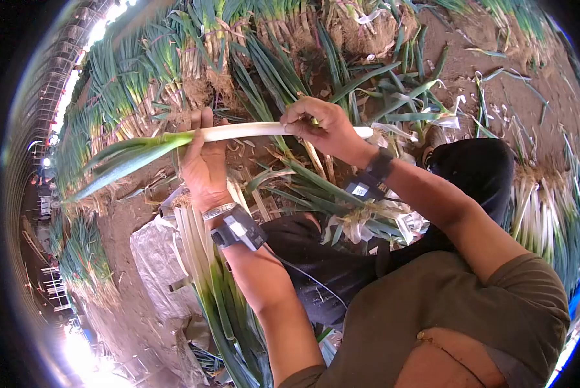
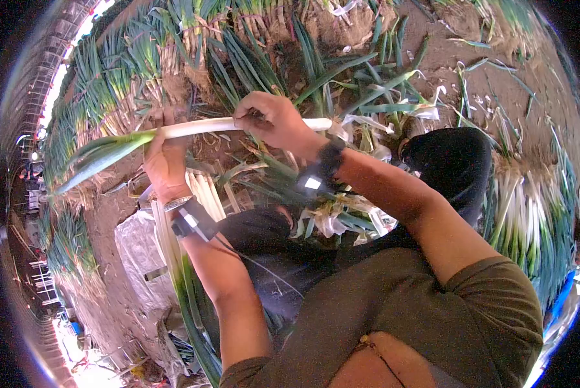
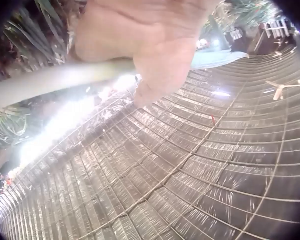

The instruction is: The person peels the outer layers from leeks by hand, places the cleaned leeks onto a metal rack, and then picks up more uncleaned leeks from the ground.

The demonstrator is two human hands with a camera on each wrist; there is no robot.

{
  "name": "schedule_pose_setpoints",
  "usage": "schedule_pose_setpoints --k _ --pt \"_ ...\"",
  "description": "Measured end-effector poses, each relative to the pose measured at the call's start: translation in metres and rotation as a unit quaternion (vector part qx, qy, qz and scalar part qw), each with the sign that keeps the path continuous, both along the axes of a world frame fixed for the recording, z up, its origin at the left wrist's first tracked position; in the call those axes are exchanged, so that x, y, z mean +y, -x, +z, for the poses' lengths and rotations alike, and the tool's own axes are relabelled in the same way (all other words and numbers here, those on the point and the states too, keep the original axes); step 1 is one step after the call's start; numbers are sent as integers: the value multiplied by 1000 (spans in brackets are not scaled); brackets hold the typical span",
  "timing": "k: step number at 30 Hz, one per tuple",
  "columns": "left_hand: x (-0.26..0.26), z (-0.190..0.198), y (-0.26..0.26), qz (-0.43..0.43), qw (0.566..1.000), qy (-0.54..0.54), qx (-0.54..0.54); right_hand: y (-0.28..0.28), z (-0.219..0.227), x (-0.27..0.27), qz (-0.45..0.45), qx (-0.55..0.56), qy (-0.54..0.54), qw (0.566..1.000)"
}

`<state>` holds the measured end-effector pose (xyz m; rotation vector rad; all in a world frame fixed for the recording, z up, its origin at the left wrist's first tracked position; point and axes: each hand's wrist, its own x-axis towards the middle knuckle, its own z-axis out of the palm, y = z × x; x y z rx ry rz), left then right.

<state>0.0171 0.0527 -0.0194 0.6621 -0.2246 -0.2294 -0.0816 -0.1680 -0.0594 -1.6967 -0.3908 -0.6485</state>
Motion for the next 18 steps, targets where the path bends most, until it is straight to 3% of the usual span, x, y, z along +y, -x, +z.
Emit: schedule_pose_setpoints --k 2,5,8,13,15,16,18 --pt "-4 -3 -1 73 996 -44 -6 5 3 -8 -6 5 22 1000" --pt "-1 -3 -4 129 989 -73 23 17 11 -19 61 50 -74 994" --pt "19 -18 -20 116 991 -47 44 29 19 -43 124 76 -142 979" --pt "45 -20 -25 151 986 -53 42 51 15 -111 52 108 -153 981" --pt "53 -20 -24 145 988 -41 17 59 3 -147 28 117 -316 941" --pt "57 -20 -23 142 989 -39 17 65 -6 -167 25 116 -315 942" --pt "65 -19 -24 165 985 -39 41 79 -33 -213 -200 138 -215 946"
